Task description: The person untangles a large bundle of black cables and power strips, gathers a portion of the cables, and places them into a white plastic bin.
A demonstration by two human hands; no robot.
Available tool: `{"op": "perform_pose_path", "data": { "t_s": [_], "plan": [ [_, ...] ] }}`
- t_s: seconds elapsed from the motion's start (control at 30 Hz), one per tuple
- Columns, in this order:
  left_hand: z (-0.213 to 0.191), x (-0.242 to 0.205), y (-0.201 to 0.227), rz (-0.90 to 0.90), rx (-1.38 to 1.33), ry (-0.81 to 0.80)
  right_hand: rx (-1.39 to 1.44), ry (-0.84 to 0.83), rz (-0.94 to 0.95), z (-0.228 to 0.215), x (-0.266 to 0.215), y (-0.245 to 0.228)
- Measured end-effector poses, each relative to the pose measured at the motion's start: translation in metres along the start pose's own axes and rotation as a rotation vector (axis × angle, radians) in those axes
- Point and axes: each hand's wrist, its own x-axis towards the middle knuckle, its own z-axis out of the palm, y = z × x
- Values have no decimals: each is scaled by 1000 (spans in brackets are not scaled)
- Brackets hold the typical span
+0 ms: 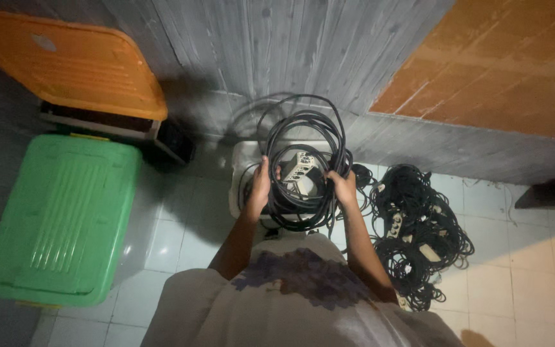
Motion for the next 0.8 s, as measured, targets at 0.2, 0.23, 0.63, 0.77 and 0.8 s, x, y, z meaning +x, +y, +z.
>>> {"op": "perform_pose_path", "data": {
  "t_s": [0.2,0.23,0.63,0.77,0.8],
  "plan": [
    [15,10,0,-3,-68,-18,-76,-3,-58,-16,18,17],
    [17,13,-3,6,-97,-30,-63,0,-36,-17,24,20],
    [26,57,-71,22,129,-34,-20,-24,77,-60,59,59],
    [24,72,-92,19,144,44,108,-115,95,-67,75,86],
    [20,75,-99,72,265,104,169,-137,98,-70,73,96]
  ]
}}
